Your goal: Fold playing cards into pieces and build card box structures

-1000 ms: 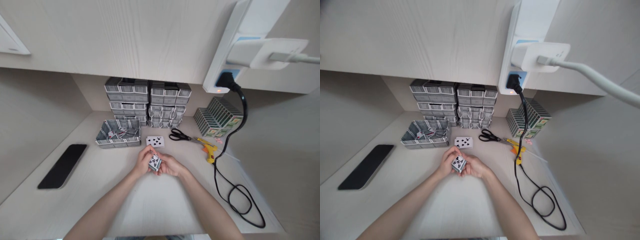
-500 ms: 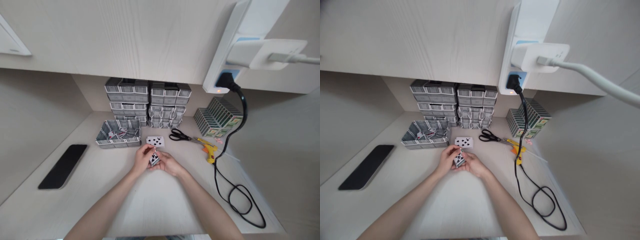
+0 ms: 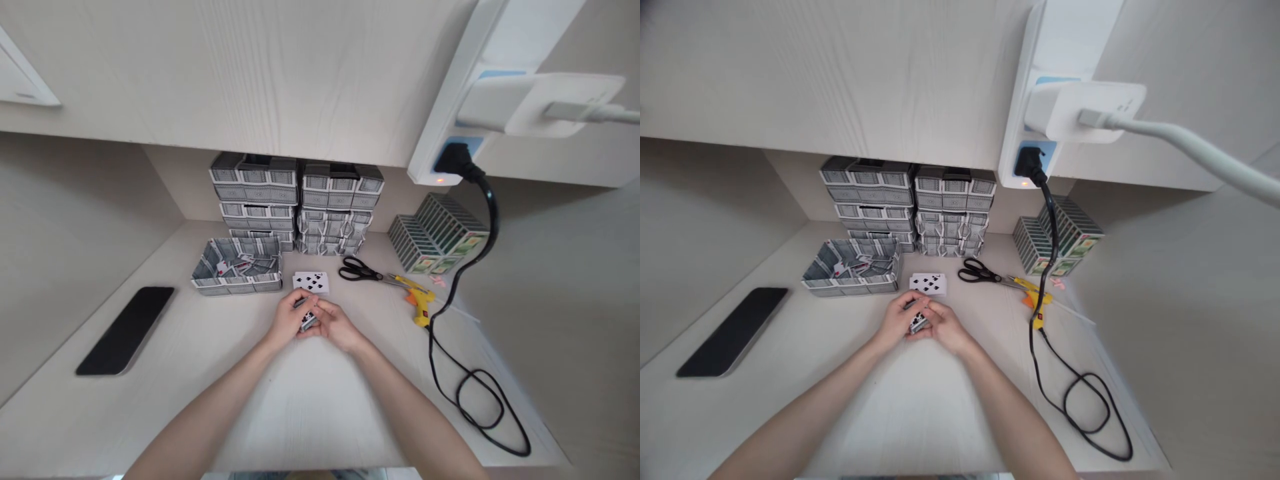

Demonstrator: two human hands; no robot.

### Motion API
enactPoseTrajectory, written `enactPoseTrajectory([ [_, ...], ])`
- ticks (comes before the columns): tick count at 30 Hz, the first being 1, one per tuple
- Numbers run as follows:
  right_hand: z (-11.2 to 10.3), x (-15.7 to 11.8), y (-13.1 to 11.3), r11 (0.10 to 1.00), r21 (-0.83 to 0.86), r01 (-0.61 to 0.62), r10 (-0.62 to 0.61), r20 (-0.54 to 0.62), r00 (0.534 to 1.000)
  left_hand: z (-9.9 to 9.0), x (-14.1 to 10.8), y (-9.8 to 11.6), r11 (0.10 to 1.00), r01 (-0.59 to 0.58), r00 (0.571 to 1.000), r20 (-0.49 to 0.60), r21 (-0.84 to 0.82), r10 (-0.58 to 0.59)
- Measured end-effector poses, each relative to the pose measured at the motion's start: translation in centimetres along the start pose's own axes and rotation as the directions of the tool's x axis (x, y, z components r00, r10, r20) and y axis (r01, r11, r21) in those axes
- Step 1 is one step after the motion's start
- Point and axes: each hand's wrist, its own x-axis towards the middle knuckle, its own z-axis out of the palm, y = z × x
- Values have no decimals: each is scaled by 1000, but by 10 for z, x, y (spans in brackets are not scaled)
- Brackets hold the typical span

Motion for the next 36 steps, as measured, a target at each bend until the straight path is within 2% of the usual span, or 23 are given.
enactPoseTrajectory([
  [6,-1,-1,0,999,-36,13,-13,-3,1000,0,-1,6,970,174,985,28,-168,-171],
  [9,0,-1,0,999,-52,5,-5,-2,1000,0,-2,9,950,242,970,17,-199,-244],
  [16,4,-2,-3,992,-121,26,-29,-28,999,0,-2,8,921,299,951,1,-249,-309],
  [19,5,-3,-3,987,-160,27,-38,-64,997,-1,-1,6,973,179,981,-43,-146,-187],
  [22,4,-3,-4,985,-175,0,-11,-62,998,-1,-1,1,995,-9,994,-112,95,19],
  [26,1,-3,-3,980,-194,-37,30,-42,999,-1,-5,-5,919,-153,974,-103,362,203],
  [30,0,-4,-1,966,-258,-32,22,-45,999,-2,-8,-7,777,-309,921,-30,549,388],
  [33,2,-4,-2,953,-304,12,-33,-66,997,-3,-11,-4,690,-368,892,28,623,451],
  [36,4,-4,-1,937,-344,58,-103,-114,988,-2,-12,0,712,-343,912,35,613,409],
])
